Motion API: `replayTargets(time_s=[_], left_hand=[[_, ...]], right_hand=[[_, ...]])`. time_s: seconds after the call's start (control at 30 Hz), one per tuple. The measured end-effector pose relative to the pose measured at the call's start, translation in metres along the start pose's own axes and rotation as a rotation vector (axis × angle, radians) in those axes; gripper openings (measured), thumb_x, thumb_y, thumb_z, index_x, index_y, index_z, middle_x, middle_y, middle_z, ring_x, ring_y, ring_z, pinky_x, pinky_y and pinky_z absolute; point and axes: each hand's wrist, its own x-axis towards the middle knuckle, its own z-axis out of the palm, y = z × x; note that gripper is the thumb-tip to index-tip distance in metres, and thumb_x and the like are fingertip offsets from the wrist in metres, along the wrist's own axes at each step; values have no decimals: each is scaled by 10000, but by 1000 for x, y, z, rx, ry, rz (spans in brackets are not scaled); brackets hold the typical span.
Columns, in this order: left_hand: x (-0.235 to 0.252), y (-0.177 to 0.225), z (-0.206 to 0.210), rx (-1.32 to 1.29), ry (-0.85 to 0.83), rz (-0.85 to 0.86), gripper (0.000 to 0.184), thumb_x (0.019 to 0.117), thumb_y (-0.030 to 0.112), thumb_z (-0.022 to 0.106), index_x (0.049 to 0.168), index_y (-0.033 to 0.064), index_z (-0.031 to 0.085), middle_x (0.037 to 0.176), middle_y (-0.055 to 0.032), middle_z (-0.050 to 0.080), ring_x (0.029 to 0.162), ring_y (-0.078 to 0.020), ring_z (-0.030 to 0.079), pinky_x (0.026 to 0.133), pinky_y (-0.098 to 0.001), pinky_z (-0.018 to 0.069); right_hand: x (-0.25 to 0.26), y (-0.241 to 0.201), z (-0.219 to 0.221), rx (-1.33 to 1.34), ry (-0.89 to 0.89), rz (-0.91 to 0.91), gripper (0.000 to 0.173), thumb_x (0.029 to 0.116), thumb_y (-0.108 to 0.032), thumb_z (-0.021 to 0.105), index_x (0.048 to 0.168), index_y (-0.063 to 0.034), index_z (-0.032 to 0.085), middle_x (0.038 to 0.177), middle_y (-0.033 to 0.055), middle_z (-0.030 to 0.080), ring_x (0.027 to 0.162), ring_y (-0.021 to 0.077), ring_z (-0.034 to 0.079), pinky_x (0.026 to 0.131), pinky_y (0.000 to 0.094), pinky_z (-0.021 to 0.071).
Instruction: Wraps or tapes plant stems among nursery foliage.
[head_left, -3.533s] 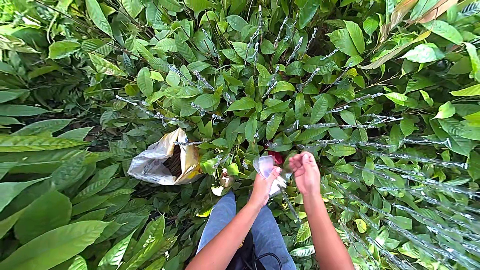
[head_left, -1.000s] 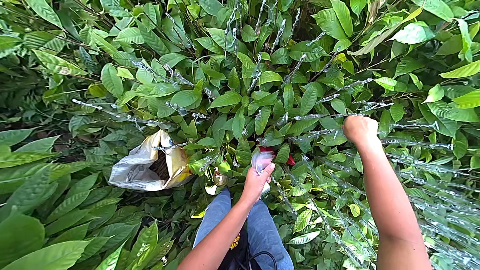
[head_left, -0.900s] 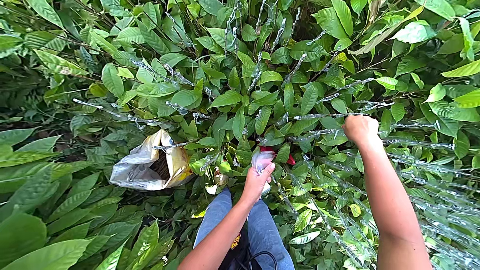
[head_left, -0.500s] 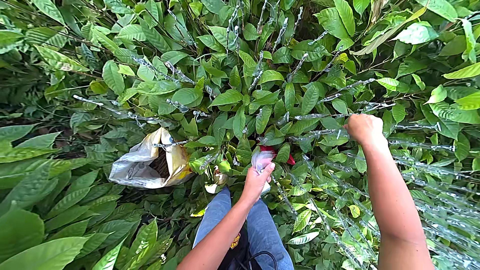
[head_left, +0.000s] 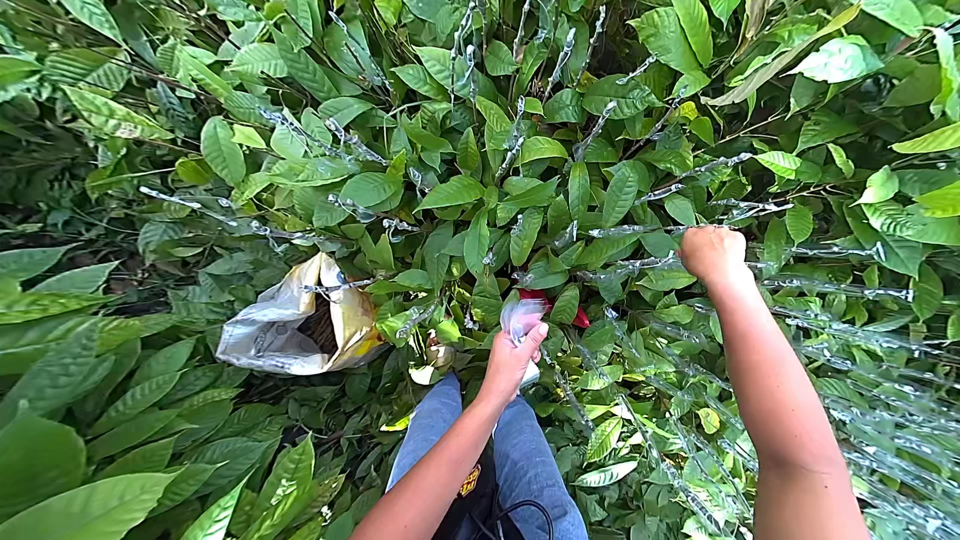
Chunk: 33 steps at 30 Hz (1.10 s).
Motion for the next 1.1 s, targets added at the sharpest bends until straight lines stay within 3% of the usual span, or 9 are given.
replayTargets(time_s=[0.2, 0.43, 0.6, 0.83, 0.97, 1.07, 1.1], left_hand=[[1, 1, -4, -5, 14, 11, 34, 972, 7, 596, 988, 32, 612, 710, 38, 634, 536, -27, 547, 562, -177, 506], [-1, 0, 0, -12, 14, -15, 30, 976, 9, 593, 980, 31, 614, 712, 34, 629, 535, -36, 539, 556, -185, 502], [-1, 0, -1, -15, 23, -6, 34, 970, 10, 595, 983, 38, 610, 713, 37, 635, 532, -29, 544, 555, -179, 503], [0, 0, -6, -17, 39, 7, 38, 968, 9, 594, 995, 35, 602, 718, 36, 632, 538, -31, 548, 565, -180, 512], [2, 1, -6, -8, 44, 9, 37, 974, 17, 586, 1007, 32, 596, 716, 35, 629, 536, -30, 547, 564, -178, 509], [3, 3, -9, -11, 55, 9, 38, 975, 14, 586, 1008, 29, 597, 725, 33, 632, 541, -30, 546, 569, -176, 507], [4, 3, -10, -7, 58, 11, 35, 975, 13, 585, 1003, 29, 600, 721, 35, 633, 540, -30, 548, 570, -176, 508]], right_hand=[[3, -10, 13, -9, -37, -34, 367, 1052, -276, 562, 1054, 71, 682, 1145, 304, 678, 1107, 482, 658, 830, 654, 508], [12, -19, 36, 31, -30, -70, 250, 1024, -139, 549, 1049, 61, 696, 1154, 286, 689, 1102, 482, 661, 820, 664, 505], [22, -34, 61, 2, 0, -145, 238, 1004, -21, 509, 1120, 78, 692, 1265, 272, 656, 1239, 453, 598, 968, 623, 470], [36, -50, 93, 9, 62, -200, 276, 995, 23, 511, 1227, 102, 636, 1302, 292, 615, 1242, 448, 587, 975, 574, 480], [41, -48, 106, 22, 94, -300, 256, 1004, -9, 536, 1218, 75, 648, 1278, 275, 624, 1215, 438, 594, 977, 569, 462], [37, -41, 111, -42, 149, -366, 315, 1004, -148, 623, 1233, 66, 657, 1278, 267, 636, 1213, 433, 588, 1014, 584, 421], [34, -39, 112, -57, 178, -377, 299, 979, -79, 628, 1237, 70, 652, 1269, 266, 632, 1209, 432, 583, 1011, 580, 419]])
